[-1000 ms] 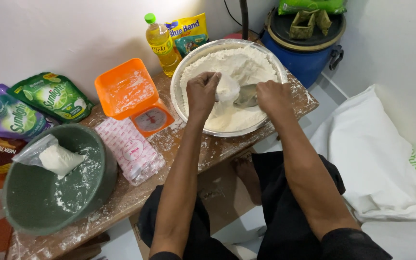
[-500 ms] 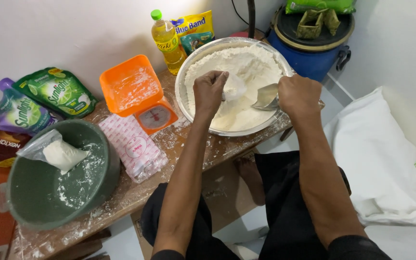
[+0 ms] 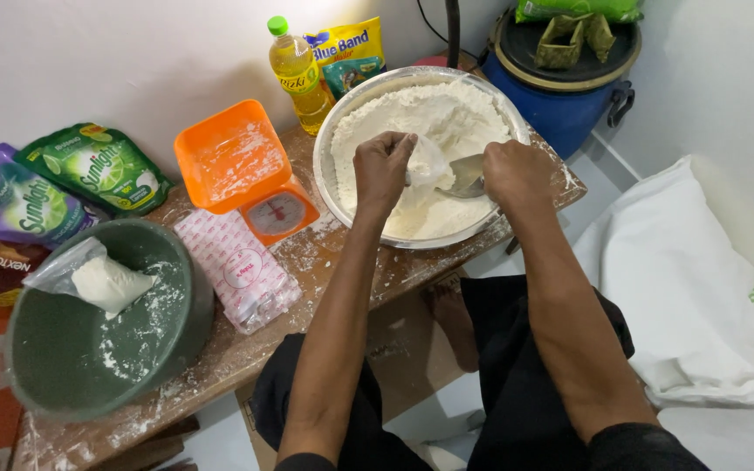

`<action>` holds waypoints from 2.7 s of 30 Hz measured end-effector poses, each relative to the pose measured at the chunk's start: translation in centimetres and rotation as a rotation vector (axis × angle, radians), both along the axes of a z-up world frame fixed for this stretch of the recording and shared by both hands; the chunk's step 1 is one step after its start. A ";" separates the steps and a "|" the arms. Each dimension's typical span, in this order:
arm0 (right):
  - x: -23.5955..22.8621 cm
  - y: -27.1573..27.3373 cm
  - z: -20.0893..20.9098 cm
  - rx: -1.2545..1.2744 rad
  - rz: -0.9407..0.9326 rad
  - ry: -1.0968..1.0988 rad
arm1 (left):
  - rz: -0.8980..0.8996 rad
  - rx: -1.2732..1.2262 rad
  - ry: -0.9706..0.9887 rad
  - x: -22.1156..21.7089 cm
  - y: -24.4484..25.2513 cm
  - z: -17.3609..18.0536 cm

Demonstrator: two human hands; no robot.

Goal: Portioning flour from a large bowl into small plastic bags and weighing each bag on a mechanical scale.

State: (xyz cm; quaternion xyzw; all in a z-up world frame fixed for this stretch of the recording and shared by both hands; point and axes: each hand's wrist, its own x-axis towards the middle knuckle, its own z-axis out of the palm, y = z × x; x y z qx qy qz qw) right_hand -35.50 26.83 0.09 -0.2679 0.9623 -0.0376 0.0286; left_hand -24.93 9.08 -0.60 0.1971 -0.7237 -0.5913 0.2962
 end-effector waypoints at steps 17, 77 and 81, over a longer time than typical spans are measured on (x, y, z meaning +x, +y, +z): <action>-0.2 4.6 4.1 -0.067 -0.039 -0.122 | 0.016 0.010 -0.007 0.7 0.3 1.5; 8.1 4.1 10.9 0.004 0.181 0.711 | 0.030 0.042 -0.003 0.1 2.1 0.9; 8.7 4.3 12.2 0.068 0.092 0.701 | 0.035 0.064 -0.057 0.3 2.3 2.4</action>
